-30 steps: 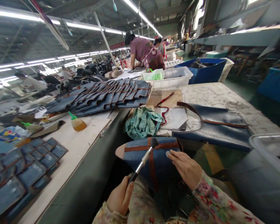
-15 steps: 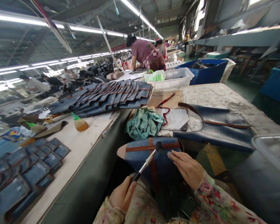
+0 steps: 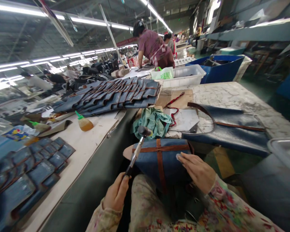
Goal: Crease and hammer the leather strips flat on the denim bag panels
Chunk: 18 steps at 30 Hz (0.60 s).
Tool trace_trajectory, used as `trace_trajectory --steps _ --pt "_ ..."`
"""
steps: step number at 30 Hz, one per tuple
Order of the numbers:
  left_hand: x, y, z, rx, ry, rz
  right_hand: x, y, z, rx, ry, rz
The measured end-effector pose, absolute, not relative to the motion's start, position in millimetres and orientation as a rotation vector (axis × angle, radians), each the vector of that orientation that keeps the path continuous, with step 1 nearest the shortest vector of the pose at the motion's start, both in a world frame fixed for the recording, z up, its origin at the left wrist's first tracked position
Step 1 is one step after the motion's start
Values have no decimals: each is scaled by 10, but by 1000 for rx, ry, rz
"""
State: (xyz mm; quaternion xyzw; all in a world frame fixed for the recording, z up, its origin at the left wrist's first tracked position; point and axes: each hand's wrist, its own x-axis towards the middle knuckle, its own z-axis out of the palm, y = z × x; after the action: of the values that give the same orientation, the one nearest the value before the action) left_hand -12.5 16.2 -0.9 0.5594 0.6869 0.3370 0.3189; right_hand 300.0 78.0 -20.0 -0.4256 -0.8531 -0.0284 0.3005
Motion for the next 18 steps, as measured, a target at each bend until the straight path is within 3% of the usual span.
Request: trace_trajectory --steps 9,13,18 --pt "-236 210 -229 1708 1945 560 2978 816 -222 -1139 -2261 -31" --pt "-645 316 40 1580 2284 587 3000 842 -285 -1141 -2281 1" --pt "-1278 547 514 1543 2666 342 2996 900 -379 -1135 -2285 -34"
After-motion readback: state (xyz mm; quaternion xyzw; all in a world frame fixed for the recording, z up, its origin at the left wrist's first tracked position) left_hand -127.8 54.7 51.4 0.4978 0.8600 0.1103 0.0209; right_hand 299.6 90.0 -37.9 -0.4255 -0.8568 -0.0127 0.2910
